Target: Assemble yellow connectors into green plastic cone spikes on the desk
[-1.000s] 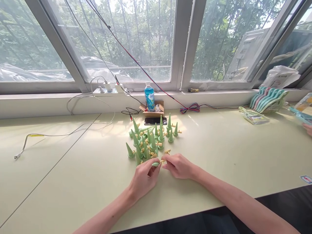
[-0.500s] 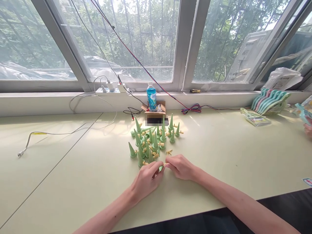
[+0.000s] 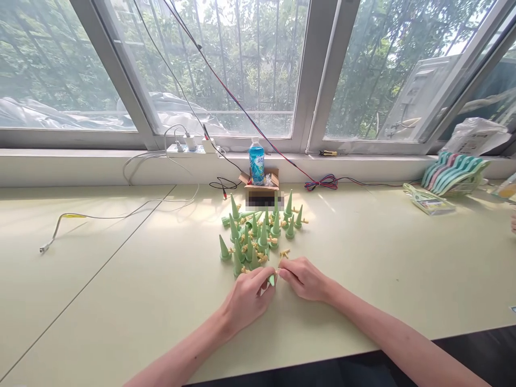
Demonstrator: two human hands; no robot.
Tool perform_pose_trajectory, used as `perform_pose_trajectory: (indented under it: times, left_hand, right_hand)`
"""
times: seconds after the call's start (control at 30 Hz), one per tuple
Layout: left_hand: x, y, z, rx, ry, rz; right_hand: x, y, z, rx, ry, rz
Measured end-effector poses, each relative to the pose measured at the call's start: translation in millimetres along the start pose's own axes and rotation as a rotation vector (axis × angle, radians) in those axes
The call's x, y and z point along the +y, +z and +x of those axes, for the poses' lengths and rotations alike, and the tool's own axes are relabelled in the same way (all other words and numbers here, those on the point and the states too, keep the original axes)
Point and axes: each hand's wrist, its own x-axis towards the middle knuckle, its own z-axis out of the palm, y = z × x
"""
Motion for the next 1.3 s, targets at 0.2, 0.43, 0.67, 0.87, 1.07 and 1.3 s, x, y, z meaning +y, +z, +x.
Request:
perform_pose_trajectory:
  times: [0.2,0.43,0.67,0.87,1.07,1.3]
  left_hand:
    - [2.9,0.7,0.5,-0.028,-0.027,0.002]
    - [2.0,3.2,-1.0,-0.053,0.003,0.027]
    - [4.5,3.4,-0.7,-0.059,0.031,0.037]
    - [11.4,0.2,-0.4,-0.049,-0.04,-0.008]
    - [12.2,-1.8,0.9,-0.045,-0.136,-0.011]
    - [10.2,-2.0,2.7,-0.069,-0.154,-0.012]
  right_hand:
    - [3.1,4.7,-2.2,0.009,-0.015,-0.008]
    - [0.8,8.0,-1.9,0.022,0.027,-0.015]
    - [-0.5,10.2,-2.6,0.022,0.078,-0.004]
    - [-2.0,8.2,-2.5,0.027,0.108,0.028]
    - [-1.9,5.1,-5.3,0.02,0.061,0.068]
    - [3.9,7.8,-4.4,0.043,-0.001,0.022]
